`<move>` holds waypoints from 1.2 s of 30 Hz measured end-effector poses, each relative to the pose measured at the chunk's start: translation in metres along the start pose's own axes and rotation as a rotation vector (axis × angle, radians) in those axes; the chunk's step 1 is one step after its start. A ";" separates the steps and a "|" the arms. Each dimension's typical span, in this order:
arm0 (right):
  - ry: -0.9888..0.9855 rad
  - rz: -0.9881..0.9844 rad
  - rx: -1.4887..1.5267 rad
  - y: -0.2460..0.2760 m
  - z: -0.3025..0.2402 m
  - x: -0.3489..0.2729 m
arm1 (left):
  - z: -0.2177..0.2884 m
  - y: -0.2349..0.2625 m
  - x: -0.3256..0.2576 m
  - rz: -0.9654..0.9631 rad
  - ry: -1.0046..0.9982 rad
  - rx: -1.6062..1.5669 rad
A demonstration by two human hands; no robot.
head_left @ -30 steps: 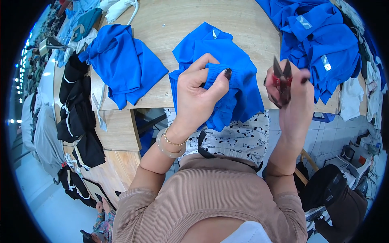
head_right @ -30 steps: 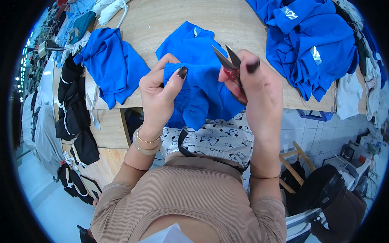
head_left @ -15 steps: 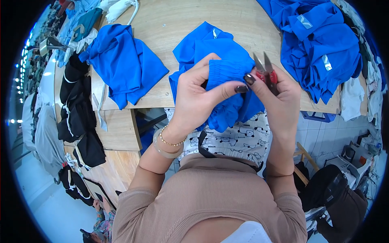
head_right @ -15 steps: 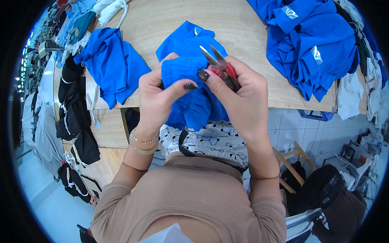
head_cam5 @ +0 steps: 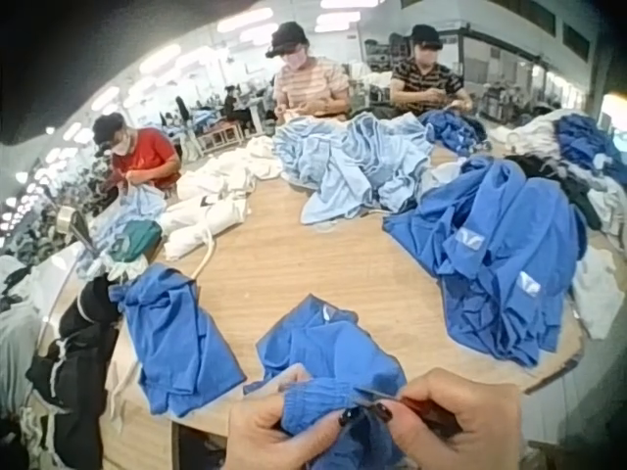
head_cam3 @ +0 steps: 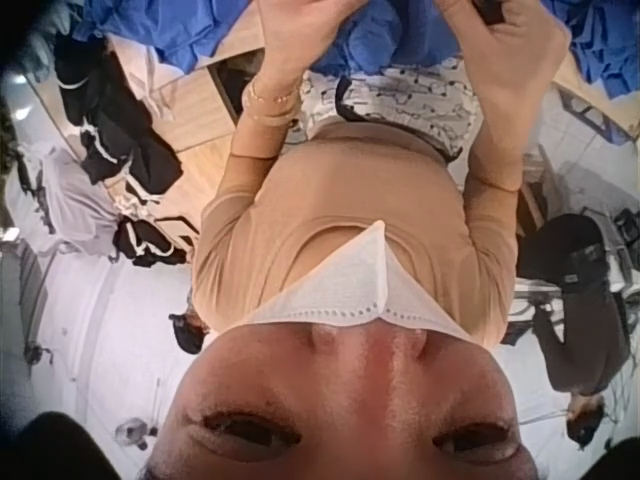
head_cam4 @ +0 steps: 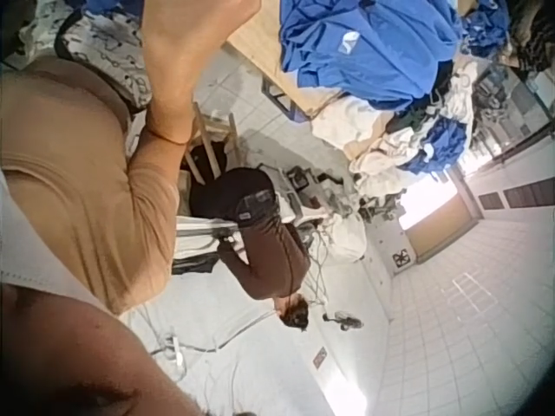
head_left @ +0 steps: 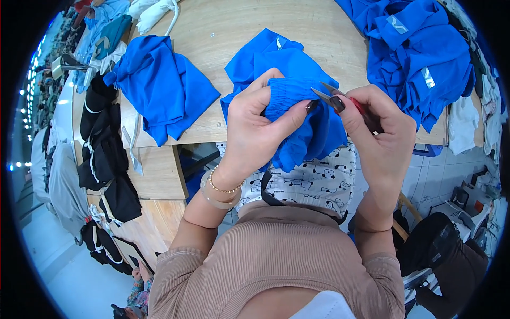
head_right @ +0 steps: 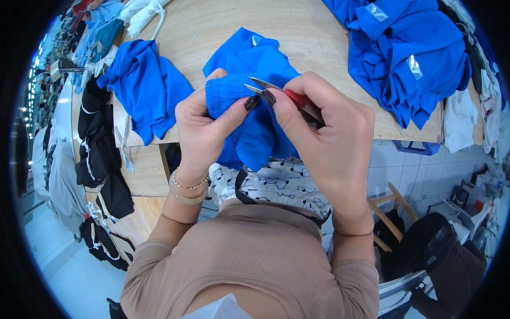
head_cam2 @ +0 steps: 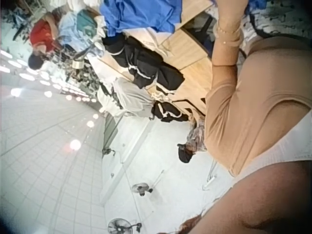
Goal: The recorder uses a pair of snips to trim loose threads from blue athletic shorts at a factory workbench.
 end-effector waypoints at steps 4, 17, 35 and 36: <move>-0.014 0.008 -0.036 0.000 0.001 0.000 | 0.000 0.000 0.000 0.009 -0.009 0.000; -0.050 0.021 -0.039 0.000 0.003 0.000 | -0.005 0.001 0.000 0.007 0.033 0.017; -0.037 -0.060 0.499 -0.006 0.020 0.004 | -0.012 -0.005 -0.003 -0.065 0.079 -0.254; -0.030 -0.041 0.465 -0.003 0.020 0.004 | -0.012 -0.005 -0.003 -0.064 0.075 -0.210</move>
Point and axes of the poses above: each hand's wrist, its own x-axis towards the middle knuckle, its own y-axis out of the back of the hand, z = x × y, the point moved 8 cm from there along x, towards the middle knuckle, and after that the axes turned 15 degrees about x, right-handed, at the moved point
